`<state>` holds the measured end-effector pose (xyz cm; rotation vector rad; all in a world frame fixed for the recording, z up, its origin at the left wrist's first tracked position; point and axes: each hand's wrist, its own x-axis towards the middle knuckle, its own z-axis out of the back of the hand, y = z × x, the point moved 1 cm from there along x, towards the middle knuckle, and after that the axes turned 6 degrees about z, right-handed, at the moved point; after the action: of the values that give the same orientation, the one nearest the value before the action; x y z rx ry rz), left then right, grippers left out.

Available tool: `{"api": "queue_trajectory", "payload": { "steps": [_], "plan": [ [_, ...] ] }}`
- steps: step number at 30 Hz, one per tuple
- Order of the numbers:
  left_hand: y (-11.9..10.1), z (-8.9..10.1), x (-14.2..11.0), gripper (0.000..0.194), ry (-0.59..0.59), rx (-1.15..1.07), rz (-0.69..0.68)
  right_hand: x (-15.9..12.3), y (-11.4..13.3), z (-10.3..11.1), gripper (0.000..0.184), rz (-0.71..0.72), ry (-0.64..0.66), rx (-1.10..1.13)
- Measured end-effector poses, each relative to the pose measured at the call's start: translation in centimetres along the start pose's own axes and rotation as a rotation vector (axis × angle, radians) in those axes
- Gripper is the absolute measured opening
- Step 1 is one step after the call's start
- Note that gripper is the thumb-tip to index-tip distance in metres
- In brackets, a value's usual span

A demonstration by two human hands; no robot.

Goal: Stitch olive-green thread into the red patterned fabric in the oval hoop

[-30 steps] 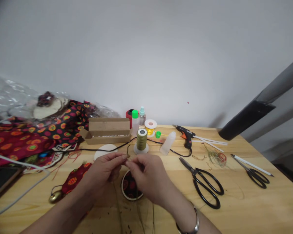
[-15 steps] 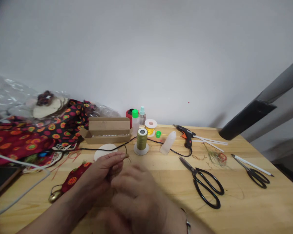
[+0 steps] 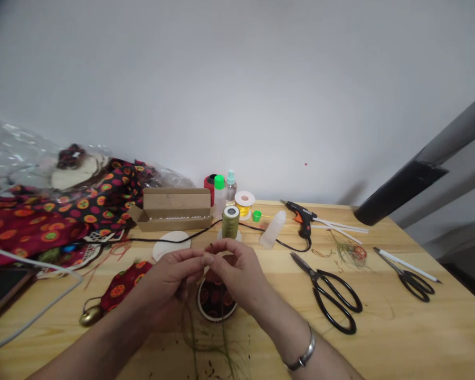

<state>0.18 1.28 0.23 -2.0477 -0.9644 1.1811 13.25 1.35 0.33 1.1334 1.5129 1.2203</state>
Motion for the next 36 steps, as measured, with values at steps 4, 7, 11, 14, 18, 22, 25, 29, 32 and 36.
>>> {"api": "queue_trajectory", "payload": {
  "steps": [4,7,11,14,18,22,25,29,32,36],
  "plan": [
    [0.1,-0.1,-0.1,0.017,0.022,0.008,-0.004,0.0,0.3,0.1,0.024,-0.015,-0.041,-0.076],
    [0.2,-0.1,-0.1,0.016,0.015,-0.009,0.01,0.0,0.5,0.0,0.022,-0.027,-0.088,-0.082],
    [0.2,-0.1,-0.1,0.017,0.001,0.008,0.005,0.0,0.8,0.0,0.02,-0.002,-0.171,-0.071],
    [0.2,-0.1,-0.2,0.017,0.008,0.007,0.007,0.1,0.9,0.1,0.018,0.044,-0.185,-0.121],
    [0.3,-0.2,-0.2,0.016,0.027,-0.041,0.019,0.2,0.9,0.5,0.015,0.125,-0.173,-0.214],
    [0.3,-0.1,-0.2,0.016,0.004,0.04,0.007,0.2,1.1,0.9,0.014,0.134,-0.176,-0.282],
    [0.3,0.1,-0.1,0.02,-0.018,0.104,0.004,0.1,1.2,1.0,0.013,0.134,-0.174,-0.302],
    [0.3,0.1,0.0,0.021,-0.02,0.109,0.002,0.1,1.3,1.0,0.011,0.14,-0.172,-0.301],
    [0.3,0.2,0.0,0.021,-0.018,0.11,0.001,0.1,1.3,1.0,0.011,0.134,-0.169,-0.315],
    [0.4,0.3,0.1,0.021,0.006,0.118,0.005,0.1,1.3,1.0,0.01,0.117,-0.172,-0.325]
  ]
}}
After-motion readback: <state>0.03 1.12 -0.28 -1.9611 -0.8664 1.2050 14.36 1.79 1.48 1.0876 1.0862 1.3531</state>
